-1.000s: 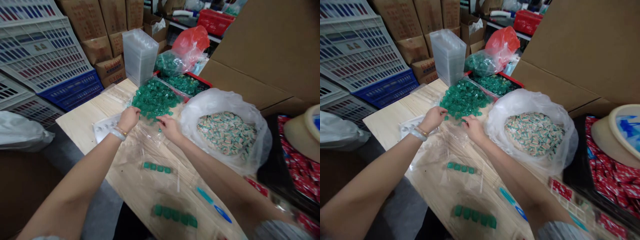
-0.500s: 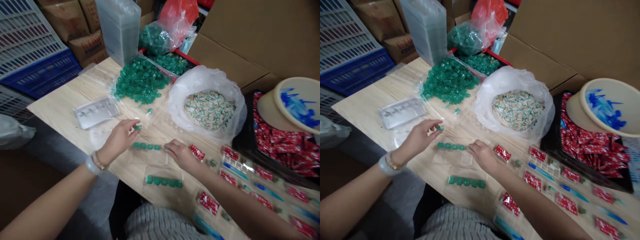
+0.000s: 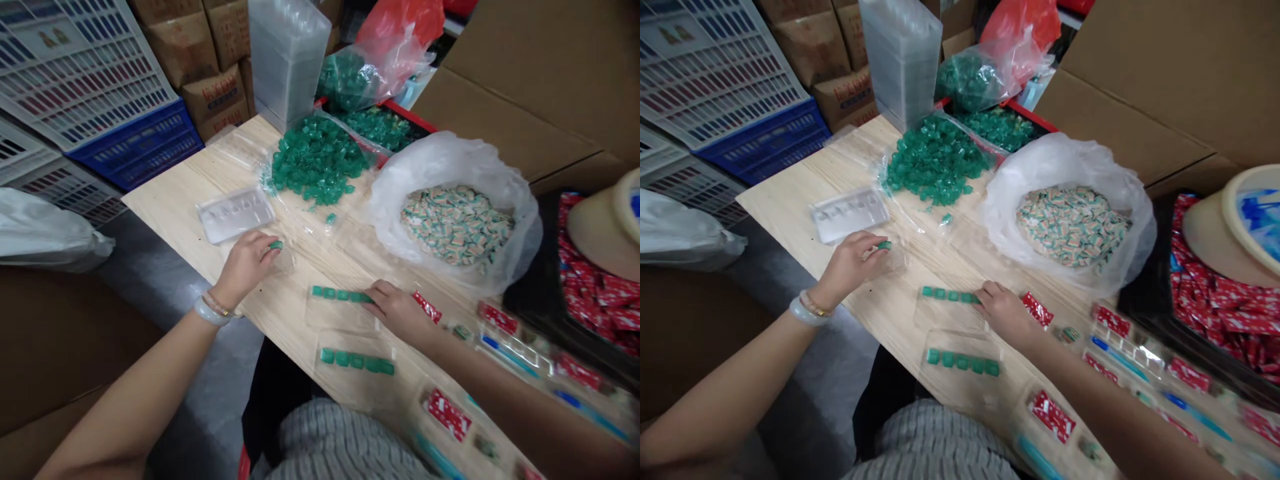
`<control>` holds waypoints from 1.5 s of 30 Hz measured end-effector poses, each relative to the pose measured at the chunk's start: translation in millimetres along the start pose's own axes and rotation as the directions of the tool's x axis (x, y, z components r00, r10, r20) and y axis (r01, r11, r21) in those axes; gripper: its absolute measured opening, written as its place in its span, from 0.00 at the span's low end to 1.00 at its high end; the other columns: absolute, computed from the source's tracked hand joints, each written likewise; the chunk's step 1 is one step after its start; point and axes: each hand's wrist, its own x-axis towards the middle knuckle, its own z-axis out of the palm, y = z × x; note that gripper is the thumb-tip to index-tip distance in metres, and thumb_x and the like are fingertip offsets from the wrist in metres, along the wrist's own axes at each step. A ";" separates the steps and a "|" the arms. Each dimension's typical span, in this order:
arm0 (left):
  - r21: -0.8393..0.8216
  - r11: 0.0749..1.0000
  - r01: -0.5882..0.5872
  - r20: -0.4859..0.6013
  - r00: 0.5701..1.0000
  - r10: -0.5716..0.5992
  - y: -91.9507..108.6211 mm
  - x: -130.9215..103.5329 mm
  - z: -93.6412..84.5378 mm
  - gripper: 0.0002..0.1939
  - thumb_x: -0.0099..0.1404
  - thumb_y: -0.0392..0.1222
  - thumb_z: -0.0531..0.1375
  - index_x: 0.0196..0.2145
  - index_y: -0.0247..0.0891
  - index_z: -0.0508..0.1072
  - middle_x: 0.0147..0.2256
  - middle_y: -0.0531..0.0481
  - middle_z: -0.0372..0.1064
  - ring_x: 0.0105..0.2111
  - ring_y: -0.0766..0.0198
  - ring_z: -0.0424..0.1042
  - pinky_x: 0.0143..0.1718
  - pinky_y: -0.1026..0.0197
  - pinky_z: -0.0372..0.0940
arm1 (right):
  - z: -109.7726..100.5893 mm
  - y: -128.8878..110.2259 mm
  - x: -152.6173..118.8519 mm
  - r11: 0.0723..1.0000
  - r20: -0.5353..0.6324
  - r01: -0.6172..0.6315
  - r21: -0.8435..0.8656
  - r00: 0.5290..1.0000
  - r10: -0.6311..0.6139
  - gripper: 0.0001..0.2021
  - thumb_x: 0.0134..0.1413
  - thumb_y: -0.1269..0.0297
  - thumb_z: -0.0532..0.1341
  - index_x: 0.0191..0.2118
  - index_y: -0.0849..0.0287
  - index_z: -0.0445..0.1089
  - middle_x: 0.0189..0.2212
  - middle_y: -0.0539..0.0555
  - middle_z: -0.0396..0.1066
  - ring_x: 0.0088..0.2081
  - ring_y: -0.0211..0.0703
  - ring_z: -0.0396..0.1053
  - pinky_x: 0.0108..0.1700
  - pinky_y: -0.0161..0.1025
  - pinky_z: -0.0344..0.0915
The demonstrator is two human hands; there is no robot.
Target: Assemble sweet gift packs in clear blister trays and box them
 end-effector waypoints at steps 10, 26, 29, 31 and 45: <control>0.018 0.987 -0.157 0.011 0.988 0.157 -5.4 -39.3 26.4 0.12 0.63 0.40 0.53 0.42 0.37 0.70 0.37 0.44 0.68 0.39 0.61 0.66 0.42 0.55 0.63 | -16.1 -72.1 122.5 0.926 -0.047 -0.192 0.324 0.975 0.218 0.09 0.54 0.64 0.54 0.32 0.61 0.71 0.28 0.55 0.70 0.31 0.40 0.67 0.33 0.35 0.60; -0.114 0.988 0.101 0.061 0.994 -0.095 39.2 -90.9 17.2 0.10 0.61 0.36 0.54 0.41 0.36 0.69 0.36 0.46 0.65 0.39 0.61 0.64 0.42 0.57 0.64 | -3.5 -123.0 83.9 0.994 0.084 -0.020 -0.106 0.996 0.029 0.12 0.51 0.66 0.53 0.26 0.62 0.72 0.26 0.61 0.72 0.34 0.50 0.67 0.37 0.44 0.54; -0.026 0.997 0.079 0.083 0.994 -0.076 38.0 -81.7 23.8 0.09 0.60 0.37 0.57 0.39 0.36 0.70 0.36 0.46 0.66 0.38 0.60 0.64 0.42 0.55 0.63 | -3.2 -122.8 85.7 0.992 0.109 -0.011 -0.128 0.994 0.026 0.13 0.53 0.66 0.52 0.27 0.63 0.72 0.27 0.61 0.73 0.35 0.49 0.67 0.38 0.44 0.53; 0.002 0.999 0.055 0.115 0.992 -0.054 35.8 -75.3 23.9 0.09 0.59 0.37 0.58 0.39 0.36 0.70 0.35 0.47 0.66 0.38 0.61 0.64 0.42 0.56 0.62 | -6.2 -119.5 86.4 0.993 0.147 -0.008 -0.121 0.989 0.026 0.14 0.54 0.66 0.50 0.28 0.62 0.72 0.29 0.60 0.73 0.35 0.48 0.68 0.38 0.43 0.53; 0.070 0.988 -0.137 0.239 0.964 0.116 37.3 -64.1 34.7 0.10 0.63 0.33 0.51 0.40 0.35 0.69 0.36 0.46 0.65 0.39 0.60 0.62 0.40 0.55 0.64 | -40.1 -71.4 114.1 0.987 0.222 -0.018 0.161 0.975 -0.018 0.12 0.51 0.68 0.52 0.27 0.61 0.72 0.27 0.54 0.74 0.30 0.40 0.69 0.32 0.34 0.59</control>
